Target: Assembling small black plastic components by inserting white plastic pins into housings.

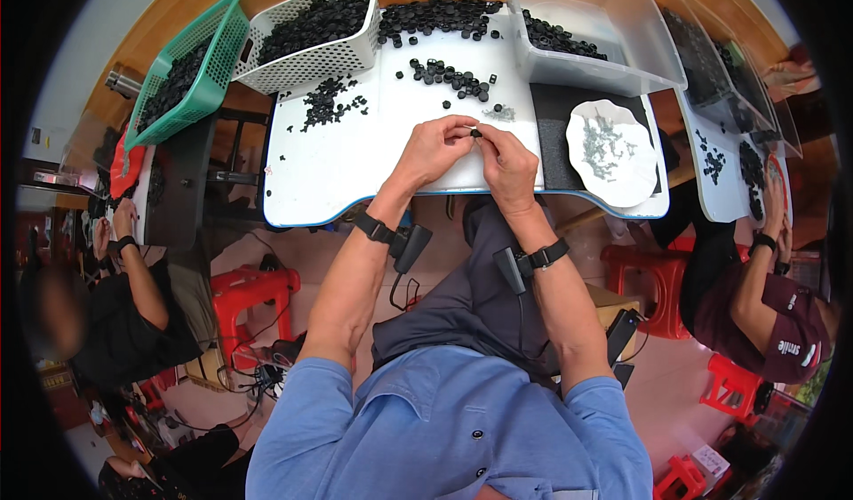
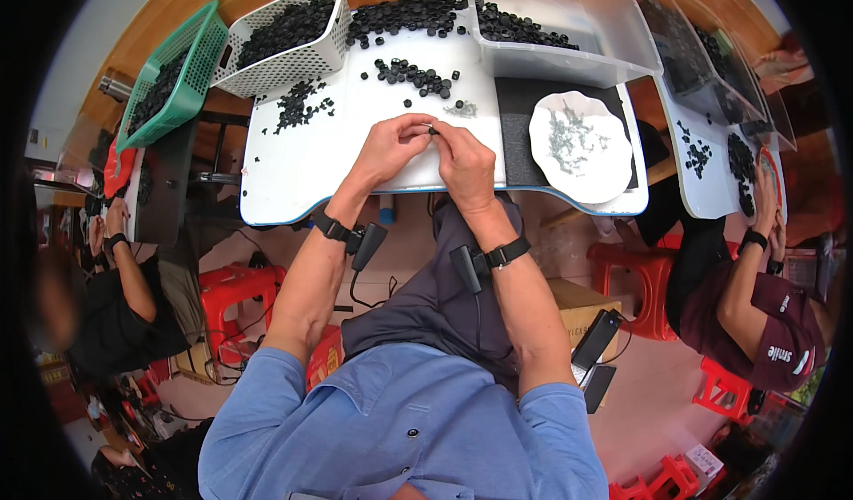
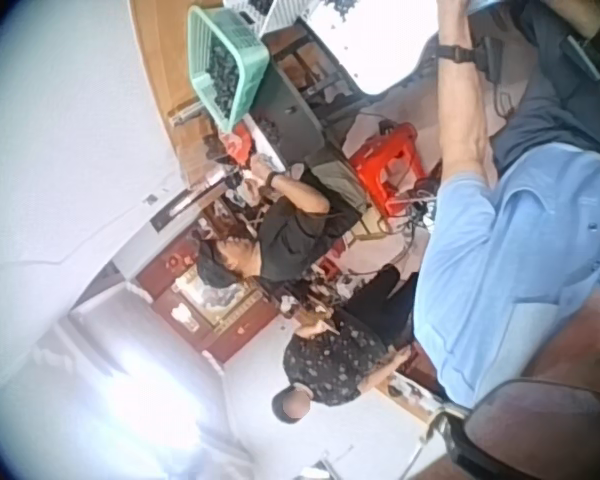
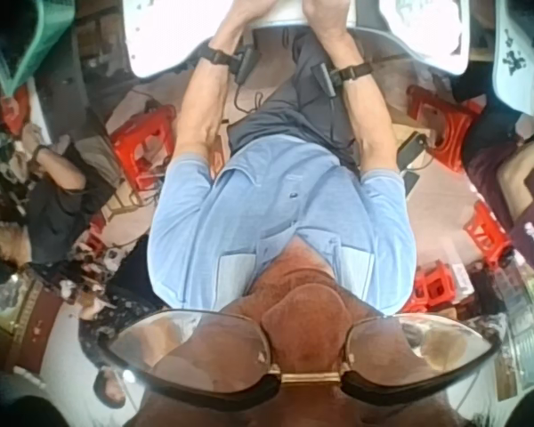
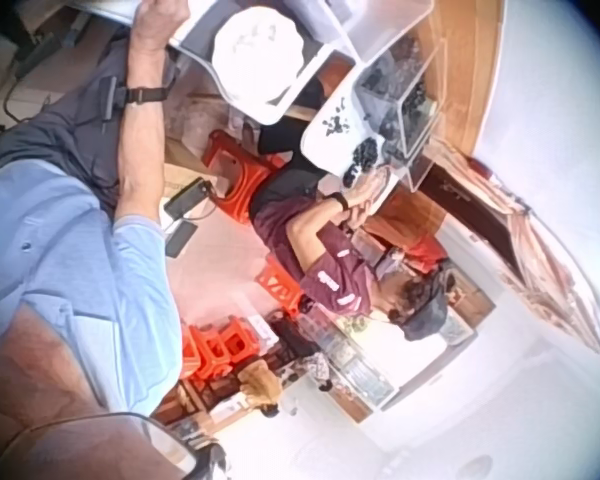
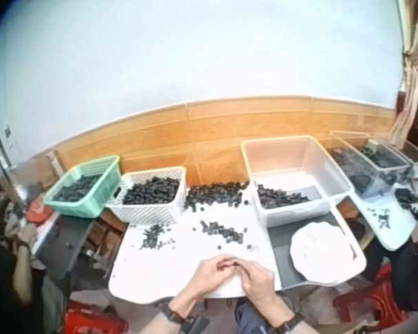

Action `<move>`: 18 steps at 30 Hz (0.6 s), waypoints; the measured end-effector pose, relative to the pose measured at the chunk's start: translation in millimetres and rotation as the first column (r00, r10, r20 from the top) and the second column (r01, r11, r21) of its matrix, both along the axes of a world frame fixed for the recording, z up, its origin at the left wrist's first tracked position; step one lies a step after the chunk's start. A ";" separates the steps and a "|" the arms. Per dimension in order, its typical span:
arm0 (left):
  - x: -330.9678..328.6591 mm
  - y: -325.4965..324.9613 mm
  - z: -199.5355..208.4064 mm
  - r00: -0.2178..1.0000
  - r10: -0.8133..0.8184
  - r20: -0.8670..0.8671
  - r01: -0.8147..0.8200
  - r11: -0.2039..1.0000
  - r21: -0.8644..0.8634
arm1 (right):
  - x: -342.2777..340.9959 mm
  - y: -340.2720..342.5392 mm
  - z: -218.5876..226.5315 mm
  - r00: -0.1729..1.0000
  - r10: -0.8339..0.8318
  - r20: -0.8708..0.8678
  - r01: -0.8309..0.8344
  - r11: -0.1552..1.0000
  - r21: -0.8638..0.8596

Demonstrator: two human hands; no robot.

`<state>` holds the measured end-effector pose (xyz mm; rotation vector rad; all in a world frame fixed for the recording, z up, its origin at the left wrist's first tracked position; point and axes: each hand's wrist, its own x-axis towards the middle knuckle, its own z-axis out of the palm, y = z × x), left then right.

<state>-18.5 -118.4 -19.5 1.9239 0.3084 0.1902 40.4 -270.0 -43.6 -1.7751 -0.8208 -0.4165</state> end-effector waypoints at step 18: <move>-1.4 -2.1 -10.2 0.996 0.014 0.084 -0.005 0.995 -0.104 | 5.9 -4.7 4.6 0.918 0.061 -0.391 -0.041 0.997 0.058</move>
